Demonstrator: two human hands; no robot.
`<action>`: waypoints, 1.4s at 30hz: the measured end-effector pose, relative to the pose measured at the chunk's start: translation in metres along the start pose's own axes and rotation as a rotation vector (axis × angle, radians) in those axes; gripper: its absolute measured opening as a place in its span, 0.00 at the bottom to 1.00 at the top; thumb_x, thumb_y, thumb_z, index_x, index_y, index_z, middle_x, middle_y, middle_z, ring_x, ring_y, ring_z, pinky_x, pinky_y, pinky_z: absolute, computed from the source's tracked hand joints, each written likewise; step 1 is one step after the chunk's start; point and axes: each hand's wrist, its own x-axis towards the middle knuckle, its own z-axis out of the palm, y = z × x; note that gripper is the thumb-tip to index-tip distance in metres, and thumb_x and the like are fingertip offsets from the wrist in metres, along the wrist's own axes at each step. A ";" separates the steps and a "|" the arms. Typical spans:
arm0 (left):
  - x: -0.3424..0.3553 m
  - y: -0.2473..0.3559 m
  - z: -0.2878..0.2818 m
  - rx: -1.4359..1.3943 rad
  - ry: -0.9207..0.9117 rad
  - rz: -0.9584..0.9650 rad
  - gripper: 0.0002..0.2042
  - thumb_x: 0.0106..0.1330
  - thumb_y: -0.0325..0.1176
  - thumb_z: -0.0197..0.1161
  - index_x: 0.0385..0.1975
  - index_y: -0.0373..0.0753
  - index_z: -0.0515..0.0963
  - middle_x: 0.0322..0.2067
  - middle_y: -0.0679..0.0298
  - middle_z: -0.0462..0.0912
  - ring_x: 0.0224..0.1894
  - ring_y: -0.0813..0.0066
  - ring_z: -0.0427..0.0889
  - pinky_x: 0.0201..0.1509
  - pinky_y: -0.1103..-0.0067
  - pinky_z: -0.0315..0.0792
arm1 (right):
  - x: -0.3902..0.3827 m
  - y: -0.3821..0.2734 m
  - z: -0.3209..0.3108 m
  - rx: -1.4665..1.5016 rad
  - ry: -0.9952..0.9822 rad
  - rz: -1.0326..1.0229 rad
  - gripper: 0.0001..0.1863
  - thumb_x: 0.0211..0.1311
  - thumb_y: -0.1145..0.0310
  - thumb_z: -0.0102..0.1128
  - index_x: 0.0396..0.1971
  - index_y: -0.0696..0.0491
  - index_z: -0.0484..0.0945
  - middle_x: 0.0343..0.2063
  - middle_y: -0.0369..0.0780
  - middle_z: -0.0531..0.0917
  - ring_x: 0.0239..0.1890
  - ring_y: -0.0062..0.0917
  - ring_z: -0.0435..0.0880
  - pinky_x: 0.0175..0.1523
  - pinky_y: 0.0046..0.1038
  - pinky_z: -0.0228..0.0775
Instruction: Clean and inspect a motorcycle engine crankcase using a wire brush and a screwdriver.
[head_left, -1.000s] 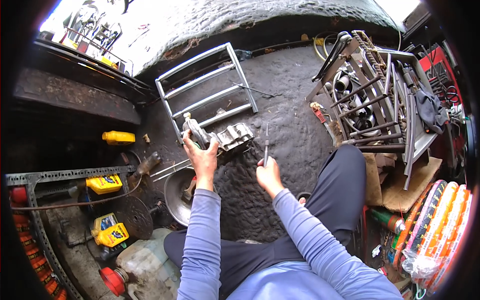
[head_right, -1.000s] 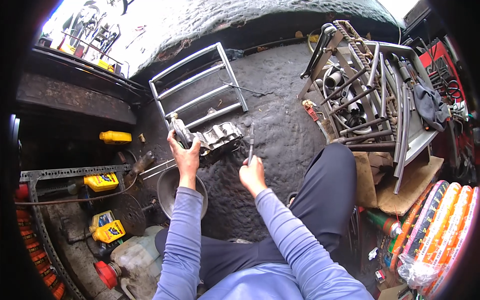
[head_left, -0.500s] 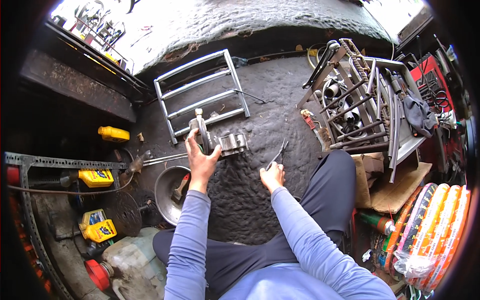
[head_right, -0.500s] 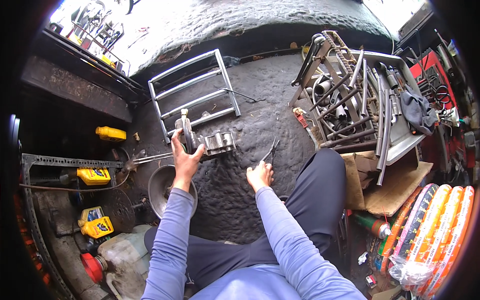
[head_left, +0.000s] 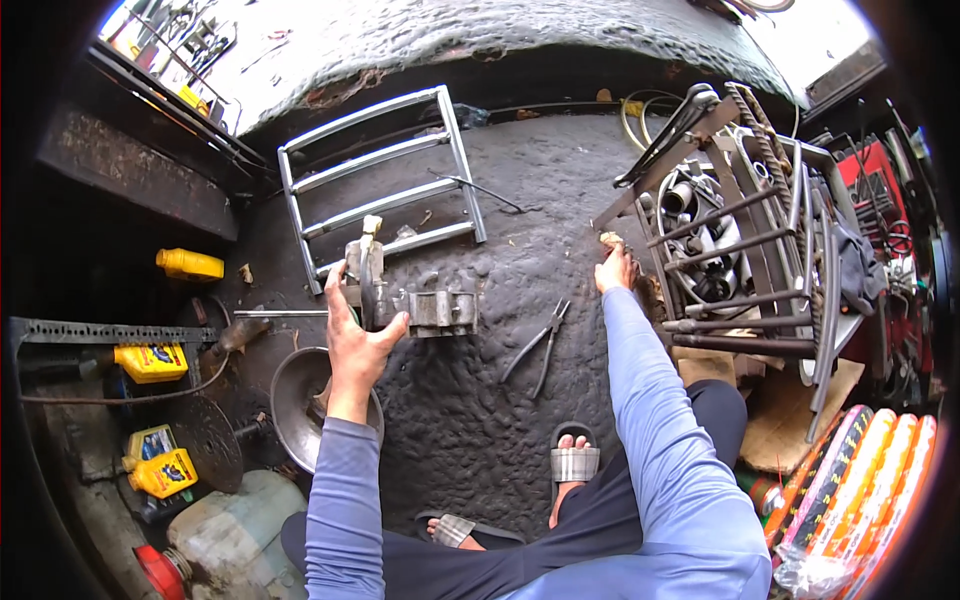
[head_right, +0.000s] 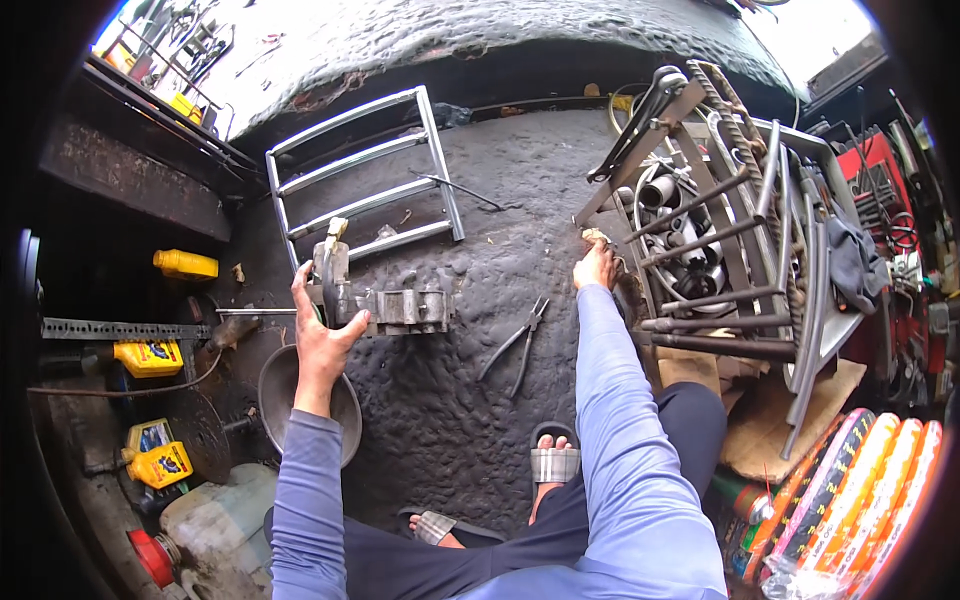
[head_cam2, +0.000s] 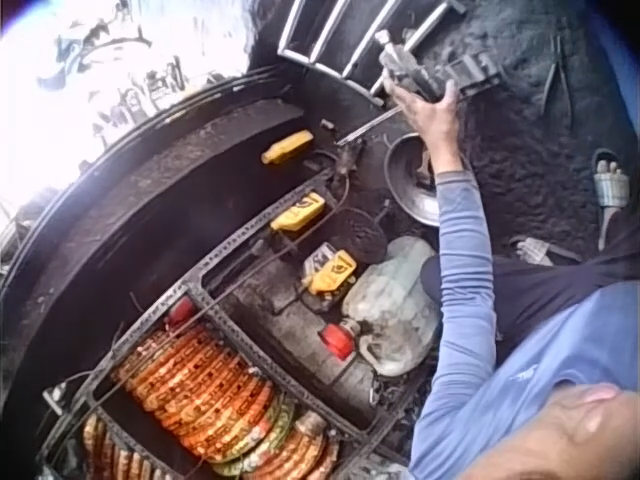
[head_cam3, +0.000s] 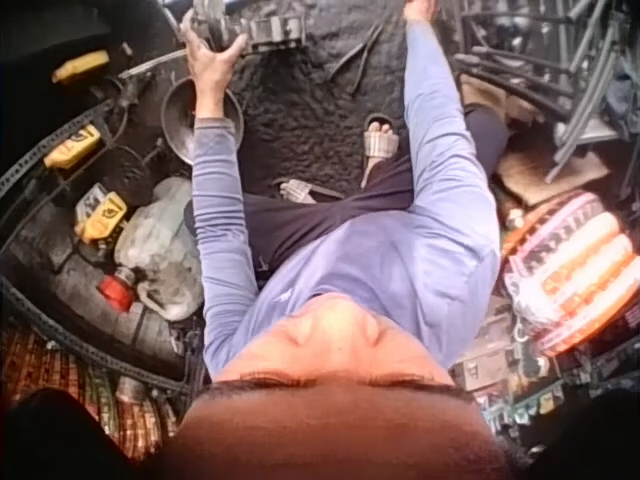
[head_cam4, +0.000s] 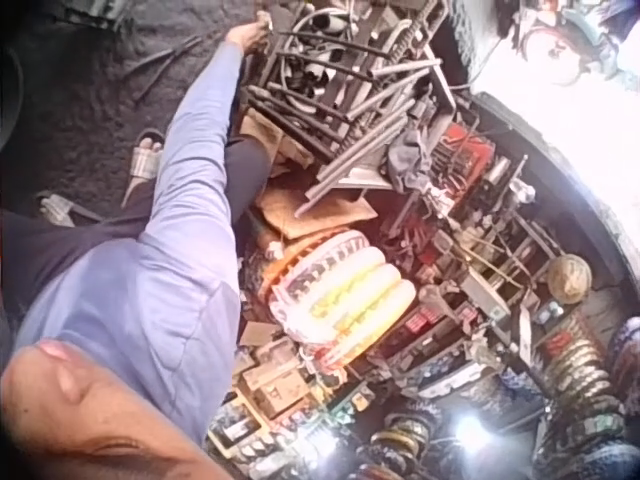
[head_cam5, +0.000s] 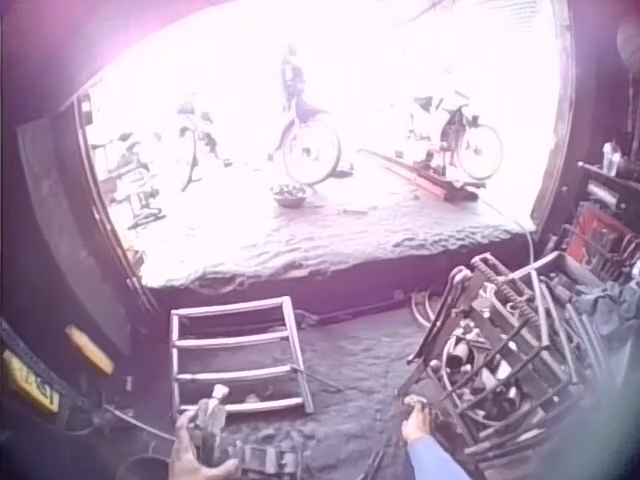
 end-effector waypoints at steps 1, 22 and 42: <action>-0.001 -0.002 -0.002 0.008 0.003 -0.014 0.46 0.42 0.30 0.75 0.65 0.42 0.57 0.58 0.51 0.71 0.60 0.55 0.71 0.66 0.67 0.63 | -0.006 0.000 0.001 -0.113 0.014 -0.064 0.21 0.53 0.66 0.64 0.48 0.50 0.72 0.47 0.45 0.78 0.58 0.42 0.73 0.61 0.49 0.62; -0.002 -0.010 -0.008 0.048 0.015 -0.014 0.44 0.44 0.33 0.76 0.63 0.46 0.56 0.59 0.48 0.68 0.62 0.48 0.69 0.64 0.64 0.66 | -0.247 -0.075 -0.109 1.074 -0.851 0.037 0.05 0.62 0.73 0.57 0.36 0.56 0.74 0.19 0.34 0.74 0.19 0.22 0.76 0.26 0.26 0.72; -0.004 -0.014 -0.009 0.106 0.017 -0.035 0.44 0.45 0.34 0.76 0.63 0.49 0.55 0.57 0.47 0.70 0.60 0.47 0.71 0.63 0.62 0.66 | -0.235 -0.092 -0.100 0.564 -0.492 -0.163 0.12 0.68 0.65 0.49 0.43 0.57 0.66 0.29 0.56 0.81 0.37 0.53 0.82 0.41 0.47 0.73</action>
